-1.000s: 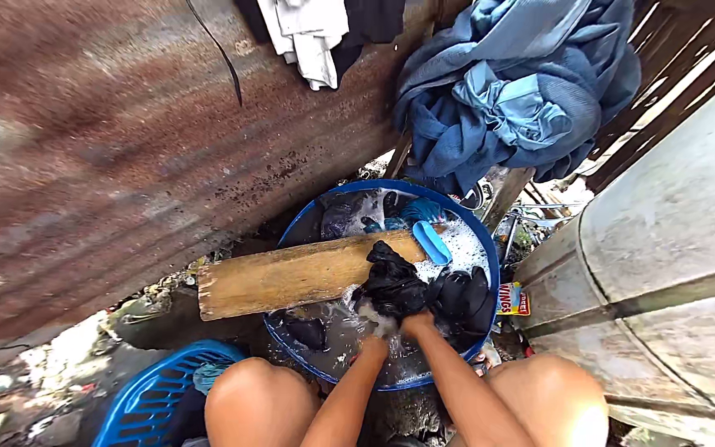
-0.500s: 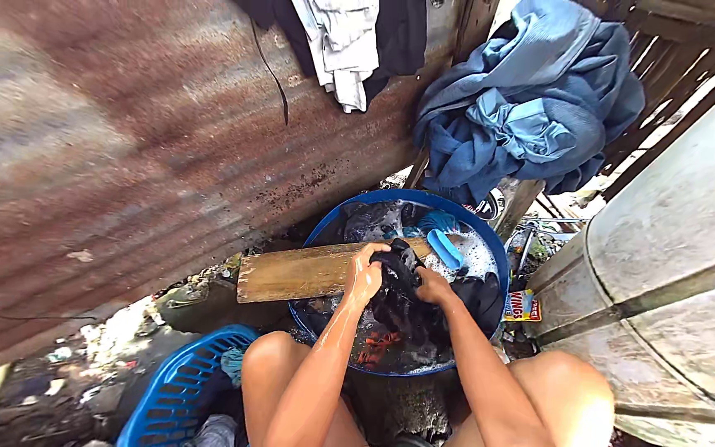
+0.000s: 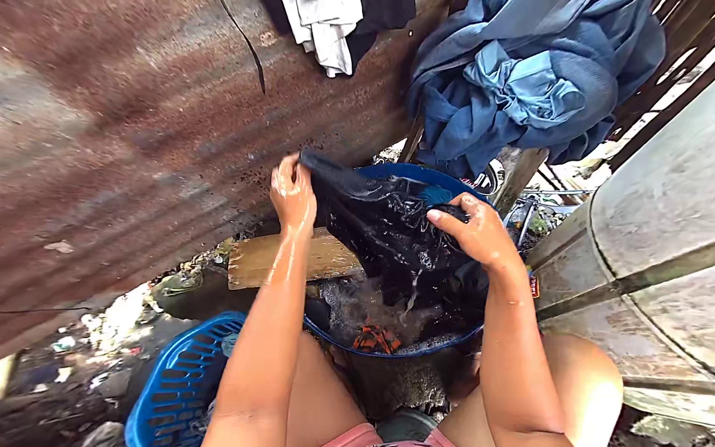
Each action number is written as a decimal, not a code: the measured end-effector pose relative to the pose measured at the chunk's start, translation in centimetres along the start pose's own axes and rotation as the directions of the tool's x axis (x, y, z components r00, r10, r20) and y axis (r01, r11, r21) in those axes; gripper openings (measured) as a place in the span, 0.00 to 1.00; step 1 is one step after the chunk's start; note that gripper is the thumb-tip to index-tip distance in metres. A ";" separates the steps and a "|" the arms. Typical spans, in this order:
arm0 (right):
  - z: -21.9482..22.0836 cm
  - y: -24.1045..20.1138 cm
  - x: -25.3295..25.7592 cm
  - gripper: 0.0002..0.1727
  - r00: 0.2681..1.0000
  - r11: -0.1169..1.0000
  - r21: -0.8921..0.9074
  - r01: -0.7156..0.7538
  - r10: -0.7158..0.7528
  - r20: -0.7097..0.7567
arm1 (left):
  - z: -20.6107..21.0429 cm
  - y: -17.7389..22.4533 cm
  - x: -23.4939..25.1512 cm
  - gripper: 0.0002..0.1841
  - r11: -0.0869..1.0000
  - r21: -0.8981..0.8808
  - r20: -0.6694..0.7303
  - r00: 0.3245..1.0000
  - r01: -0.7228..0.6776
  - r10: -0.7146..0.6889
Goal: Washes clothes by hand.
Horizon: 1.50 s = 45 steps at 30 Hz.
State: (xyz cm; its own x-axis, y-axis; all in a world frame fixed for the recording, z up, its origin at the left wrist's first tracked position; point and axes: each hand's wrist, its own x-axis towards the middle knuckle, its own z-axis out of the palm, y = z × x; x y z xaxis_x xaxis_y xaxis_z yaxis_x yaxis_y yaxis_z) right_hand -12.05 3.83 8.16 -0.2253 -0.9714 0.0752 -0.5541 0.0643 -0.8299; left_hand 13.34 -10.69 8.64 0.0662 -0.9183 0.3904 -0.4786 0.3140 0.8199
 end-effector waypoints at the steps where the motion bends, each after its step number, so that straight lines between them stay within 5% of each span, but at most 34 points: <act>1: -0.4 0.8 0.3 0.29 0.997 0.999 -0.027 -0.026 0.028 0.074 | 0.8 -2.0 -1.0 0.23 0.991 0.044 0.002 0.992 0.126 -0.126; 3: -0.8 2.1 0.8 0.31 0.951 0.980 -0.151 -0.127 0.164 0.262 | 3.5 -5.8 -4.8 0.27 0.850 -0.095 0.113 0.854 0.518 -0.508; 5: -0.2 4.3 1.9 0.31 0.913 0.950 -0.255 -0.178 0.256 0.318 | 6.1 -8.3 -8.8 0.40 0.440 -0.354 0.379 0.557 0.825 -0.739; 6: 0.6 5.8 2.5 0.29 0.927 0.946 -0.277 -0.169 0.248 0.280 | 7.2 -9.0 -10.4 0.46 0.282 -0.439 0.472 0.486 0.853 -0.735; 8: 2.7 8.4 3.4 0.22 0.960 0.944 -0.302 -0.134 0.199 0.195 | 8.2 -9.0 -12.1 0.48 0.161 -0.550 0.542 0.496 0.820 -0.679; 13: 10.4 10.8 3.0 0.44 0.950 0.936 -0.349 -0.050 0.152 0.272 | 5.7 -3.6 -10.2 0.39 0.301 -0.629 0.499 0.669 0.717 -0.552; 15: 11.6 10.2 2.5 0.38 0.890 0.921 -0.380 -0.085 0.242 0.387 | 4.2 -1.9 -8.9 0.37 0.358 -0.693 0.481 0.771 0.626 -0.417; 18: 10.7 6.8 1.6 0.36 0.745 0.883 -0.455 -0.114 0.379 0.549 | 3.3 -1.3 -6.9 0.36 0.303 -0.800 0.439 0.850 0.517 -0.290; 21: 12.3 5.3 -1.1 0.35 0.542 0.828 -0.454 -0.328 0.559 0.628 | 3.0 -2.7 -6.4 0.40 0.339 -0.752 0.501 0.825 0.565 -0.262; 23: 14.8 6.6 -2.6 0.34 0.440 0.779 -0.477 -0.408 0.625 0.644 | 2.4 -4.3 -7.1 0.51 0.445 -0.581 0.639 0.720 0.682 -0.269; 25: 16.7 8.4 -3.0 0.34 0.398 0.760 -0.518 -0.393 0.649 0.649 | 2.6 -5.8 -7.2 0.58 0.511 -0.429 0.738 0.615 0.745 -0.276; 27: 17.2 9.9 -3.0 0.34 0.385 0.771 -0.513 -0.378 0.634 0.670 | 2.3 -6.3 -7.6 0.54 0.563 -0.346 0.747 0.583 0.751 -0.319; 32: 11.2 7.7 0.1 0.29 0.466 0.844 -0.416 -0.338 0.534 0.706 | 0.6 -6.8 -4.7 0.20 0.657 -0.358 0.579 0.710 0.663 -0.401; 37: 2.9 6.3 1.7 0.15 0.807 0.992 -0.128 0.019 0.060 0.587 | -2.8 -8.1 -2.1 0.21 0.629 -0.360 0.369 0.725 0.689 -0.582; 40: 0.0 6.6 1.5 0.09 0.875 0.992 -0.057 0.116 -0.075 0.478 | -2.9 -6.7 -1.7 0.20 0.595 -0.379 0.353 0.705 0.708 -0.615; 42: -0.7 7.2 1.3 0.11 0.861 0.999 -0.046 -0.005 0.028 0.507 | -2.5 -5.3 -2.4 0.19 0.662 -0.337 0.434 0.734 0.670 -0.522; 45: -0.1 7.0 1.4 0.23 0.899 0.991 0.049 -0.121 0.088 0.430 | -1.7 -2.2 -4.2 0.18 0.836 -0.270 0.673 0.715 0.478 -0.192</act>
State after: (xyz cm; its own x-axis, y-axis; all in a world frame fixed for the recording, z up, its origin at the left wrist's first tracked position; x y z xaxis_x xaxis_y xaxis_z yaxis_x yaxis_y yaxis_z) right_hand -16.30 2.97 2.46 0.0934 -0.9655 -0.2432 -0.4826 0.1698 -0.8592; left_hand 15.56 -7.07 5.92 -0.4497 -0.8788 -0.1596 -0.1318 -0.1115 0.9850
